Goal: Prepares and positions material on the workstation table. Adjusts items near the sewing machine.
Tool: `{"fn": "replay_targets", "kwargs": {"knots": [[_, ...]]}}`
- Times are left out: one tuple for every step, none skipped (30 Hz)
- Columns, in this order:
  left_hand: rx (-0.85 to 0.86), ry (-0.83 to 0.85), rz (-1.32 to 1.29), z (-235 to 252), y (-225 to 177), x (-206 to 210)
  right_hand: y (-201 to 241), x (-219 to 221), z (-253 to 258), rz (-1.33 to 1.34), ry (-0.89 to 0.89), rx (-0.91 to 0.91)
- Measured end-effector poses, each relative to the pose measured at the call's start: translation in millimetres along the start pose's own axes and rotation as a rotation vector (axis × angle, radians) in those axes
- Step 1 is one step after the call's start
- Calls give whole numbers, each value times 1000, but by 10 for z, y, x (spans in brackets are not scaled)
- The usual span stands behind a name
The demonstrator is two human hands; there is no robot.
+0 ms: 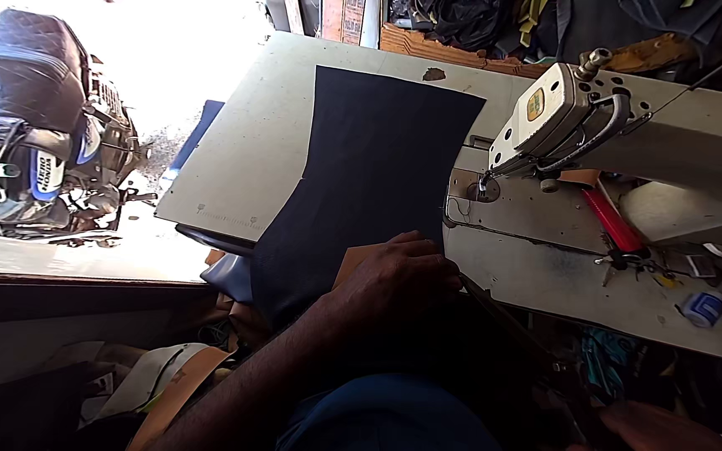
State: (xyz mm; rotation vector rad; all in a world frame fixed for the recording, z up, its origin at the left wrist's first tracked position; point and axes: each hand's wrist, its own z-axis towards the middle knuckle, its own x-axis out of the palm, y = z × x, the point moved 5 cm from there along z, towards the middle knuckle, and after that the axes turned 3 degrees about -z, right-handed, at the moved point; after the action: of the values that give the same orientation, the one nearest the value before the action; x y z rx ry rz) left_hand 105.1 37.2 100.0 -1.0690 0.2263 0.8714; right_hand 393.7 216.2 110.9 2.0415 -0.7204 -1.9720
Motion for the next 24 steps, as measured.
{"fn": "replay_targets", "kwargs": {"knots": [[2, 0, -1, -1, 2, 2, 7, 3, 0, -2, -3, -1], [2, 3, -2, -1, 5, 5, 11, 7, -1, -9, -6, -1], [0, 6, -1, 0, 7, 7, 15, 13, -2, -16, -6, -1], [-2, 9, -1, 2, 8, 7, 17, 20, -7, -23, -5, 2], [-8, 12, -4, 6, 10, 6, 19, 24, -11, -30, -8, 5], [-14, 12, -6, 9, 12, 6, 18, 25, -17, -29, -18, 7], [-17, 5, -8, 11, 16, 6, 11, 23, -26, -22, -35, 8], [-16, 2, -4, 13, 17, 1, -7, 15, -35, -11, -55, 14], [-14, 3, 10, 15, 14, -16, -35, -1, -37, 3, -73, 30], [-12, 6, 39, 16, 0, -58, -76, -22, -36, 11, -81, 60], [-10, 6, 86, 20, -35, -138, -128, -46, -32, 8, -79, 106], [-6, -4, 152, 30, -92, -261, -204, -68, -25, -14, -72, 167], [4, -36, 218, 47, -165, -426, -299, -83, -18, -41, -65, 239], [19, -85, 291, 65, -245, -616, -412, -90, -11, -63, -68, 312], [39, -152, 365, 87, -320, -805, -532, -90, -2, -86, -89, 376], [59, -211, 444, 116, -381, -975, -654, -81, 13, -111, -117, 435], [74, -257, 501, 153, -407, -1108, -768, -66, 44, -135, -149, 486], [84, -285, 515, 197, -373, -1192, -869, -47, 86, -163, -185, 529], [74, -284, 490, 244, -258, -1221, -961, -23, 134, -192, -228, 564], [25, -242, 432, 282, -55, -1205, -1038, -1, 191, -213, -265, 597], [-53, -174, 359, 301, 222, -1156, -1098, 12, 256, -227, -274, 627], [-155, -98, 294, 289, 552, -1086, -1142, 19, 326, -226, -255, 652], [-262, -40, 275, 244, 887, -1010, -1167, 18, 398, -218, -210, 672], [-354, -10, 308, 174, 1185, -939, -1176, -4, 469, -209, -159, 690]]}}
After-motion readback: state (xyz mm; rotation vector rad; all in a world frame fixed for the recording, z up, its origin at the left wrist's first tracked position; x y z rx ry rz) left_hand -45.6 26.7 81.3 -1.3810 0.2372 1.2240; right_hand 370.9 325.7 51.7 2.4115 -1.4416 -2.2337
